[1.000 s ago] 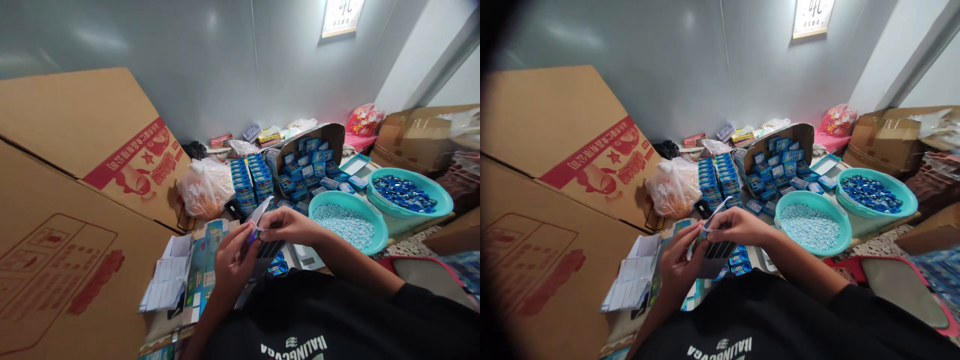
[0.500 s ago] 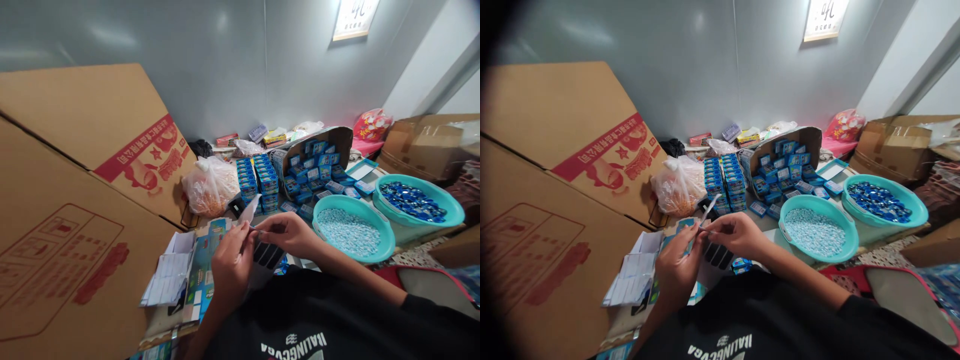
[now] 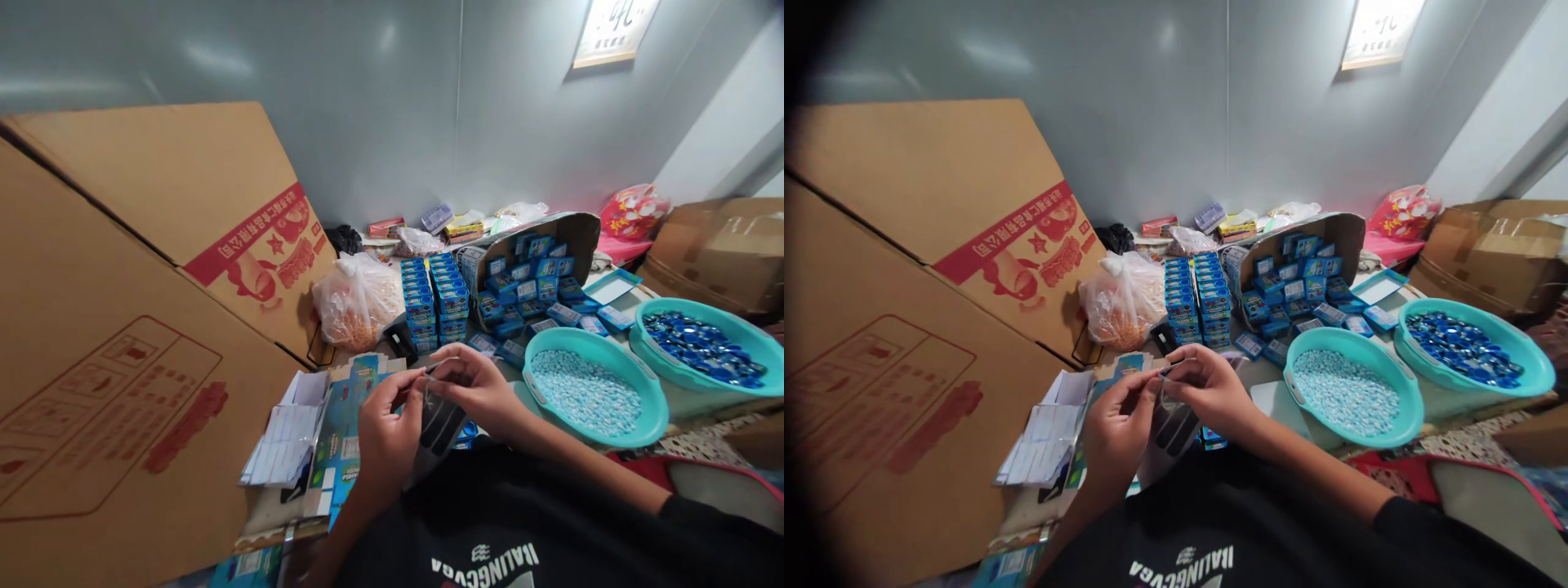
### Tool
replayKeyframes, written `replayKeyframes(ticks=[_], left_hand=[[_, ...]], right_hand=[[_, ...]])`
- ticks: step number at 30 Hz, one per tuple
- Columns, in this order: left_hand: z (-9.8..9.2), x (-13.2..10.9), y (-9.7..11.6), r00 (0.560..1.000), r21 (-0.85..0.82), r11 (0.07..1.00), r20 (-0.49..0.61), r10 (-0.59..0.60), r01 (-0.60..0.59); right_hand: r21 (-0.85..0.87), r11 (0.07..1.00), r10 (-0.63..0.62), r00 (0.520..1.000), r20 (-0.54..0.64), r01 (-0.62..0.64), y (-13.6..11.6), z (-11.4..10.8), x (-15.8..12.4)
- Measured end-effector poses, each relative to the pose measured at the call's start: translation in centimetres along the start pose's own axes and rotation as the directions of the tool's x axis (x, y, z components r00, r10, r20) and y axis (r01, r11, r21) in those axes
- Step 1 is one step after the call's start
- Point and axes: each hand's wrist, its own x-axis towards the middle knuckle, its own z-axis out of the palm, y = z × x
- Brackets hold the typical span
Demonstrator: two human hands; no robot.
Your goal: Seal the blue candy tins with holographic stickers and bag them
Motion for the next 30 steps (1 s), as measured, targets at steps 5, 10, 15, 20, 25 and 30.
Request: replayKeyframes(ticks=[5, 10, 15, 20, 25, 30], left_hand=[[-0.1, 0.5, 0.4, 0.989, -0.1, 0.985, 0.064, -0.132, 0.138], [-0.6, 1.5, 0.3, 0.953, -0.242, 0.93, 0.196, -0.232, 0.276], [-1.0, 2.1, -1.6, 0.9, -0.356, 0.851, 0.346, -0.264, 0.387], [-0.6, 1.6, -3.2, 0.86, -0.469, 0.745, 0.428, -0.278, 0.474], [-0.6, 1.6, -2.5, 0.857, -0.419, 0.772, 0.418, -0.302, 0.477], [-0.6, 2.0, -1.3, 0.83, -0.346, 0.783, 0.429, -0.357, 0.516]], right_hand=[[-0.058, 0.996, -0.07, 0.997, -0.013, 0.07, 0.0, 0.1, -0.2], [-0.142, 0.982, -0.122, 0.992, 0.009, 0.122, 0.7, 0.0, -0.4], [-0.162, 0.977, -0.132, 0.989, 0.061, 0.141, 0.8, 0.0, -0.5], [-0.109, 0.988, -0.105, 0.992, 0.075, 0.113, 0.4, -0.1, -0.3], [-0.122, 0.988, -0.089, 0.993, 0.08, 0.099, 0.3, -0.4, -0.3], [-0.162, 0.981, -0.092, 0.992, 0.089, 0.105, 0.4, -0.6, -0.3]])
